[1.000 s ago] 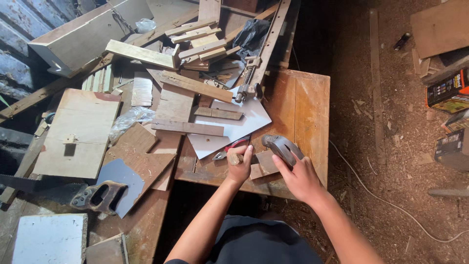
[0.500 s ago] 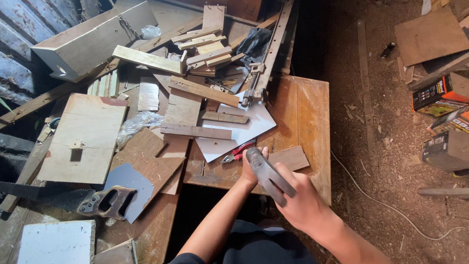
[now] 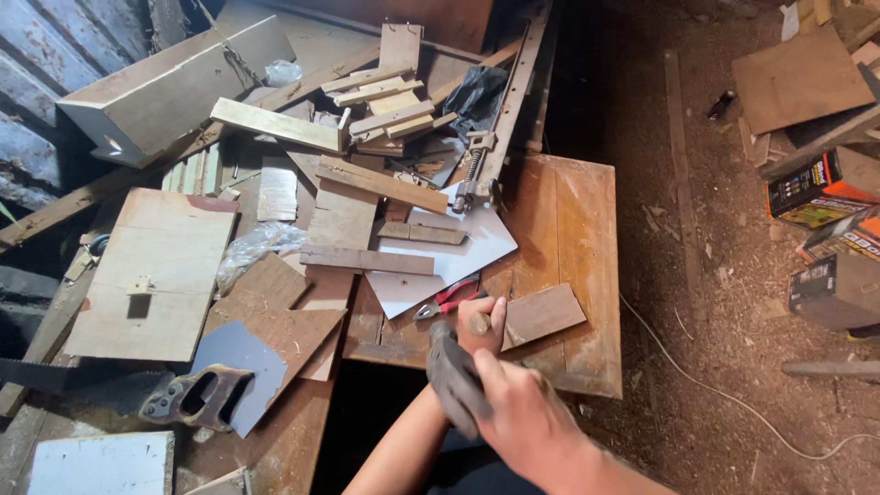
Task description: The person uses a chisel and hammer to carve a rectangular wooden block on a workbench. They repeatedly position the chisel and strike it with the hammer to remove wood shavings, occasionally adjusting the block's orientation.
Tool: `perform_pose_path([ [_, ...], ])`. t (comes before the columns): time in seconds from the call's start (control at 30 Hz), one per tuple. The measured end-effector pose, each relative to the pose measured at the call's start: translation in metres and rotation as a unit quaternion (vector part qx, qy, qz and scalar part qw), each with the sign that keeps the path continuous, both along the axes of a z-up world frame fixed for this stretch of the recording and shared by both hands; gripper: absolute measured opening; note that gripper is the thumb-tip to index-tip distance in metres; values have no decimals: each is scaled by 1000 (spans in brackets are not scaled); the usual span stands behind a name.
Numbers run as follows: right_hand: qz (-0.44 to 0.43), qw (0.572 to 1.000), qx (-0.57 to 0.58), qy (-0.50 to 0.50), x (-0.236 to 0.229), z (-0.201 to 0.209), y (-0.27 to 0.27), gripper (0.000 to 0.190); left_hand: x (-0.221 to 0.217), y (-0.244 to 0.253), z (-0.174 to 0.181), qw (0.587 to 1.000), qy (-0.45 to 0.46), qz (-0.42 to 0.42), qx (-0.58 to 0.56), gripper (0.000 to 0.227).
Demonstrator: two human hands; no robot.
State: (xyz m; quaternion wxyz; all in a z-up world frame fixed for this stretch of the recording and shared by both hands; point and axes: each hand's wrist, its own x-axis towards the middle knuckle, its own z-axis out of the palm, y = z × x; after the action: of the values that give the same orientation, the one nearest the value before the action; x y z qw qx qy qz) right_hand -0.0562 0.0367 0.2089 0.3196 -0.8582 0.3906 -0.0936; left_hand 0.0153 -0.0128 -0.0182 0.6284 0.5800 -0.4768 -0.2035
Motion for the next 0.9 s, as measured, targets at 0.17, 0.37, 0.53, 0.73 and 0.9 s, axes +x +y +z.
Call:
perform_pose_path([
  [0.17, -41, 997, 29, 63, -12, -18, 11, 33, 0, 14, 16, 996, 43, -24, 69, 39],
  [0.37, -35, 999, 12, 29, -20, -32, 7, 32, 3, 21, 34, 991, 52, -52, 108, 34],
  [0.53, -40, 999, 26, -16, -22, -27, -1, 29, 0, 9, 36, 999, -47, 2, 2, 38],
  [0.73, -63, 996, 61, 1, -27, -21, -8, 23, -1, 14, 21, 995, -16, -49, 87, 39],
  [0.9, -42, 996, 76, -7, -28, -24, -10, 19, -6, 19, -5, 999, -46, -1, 8, 35],
])
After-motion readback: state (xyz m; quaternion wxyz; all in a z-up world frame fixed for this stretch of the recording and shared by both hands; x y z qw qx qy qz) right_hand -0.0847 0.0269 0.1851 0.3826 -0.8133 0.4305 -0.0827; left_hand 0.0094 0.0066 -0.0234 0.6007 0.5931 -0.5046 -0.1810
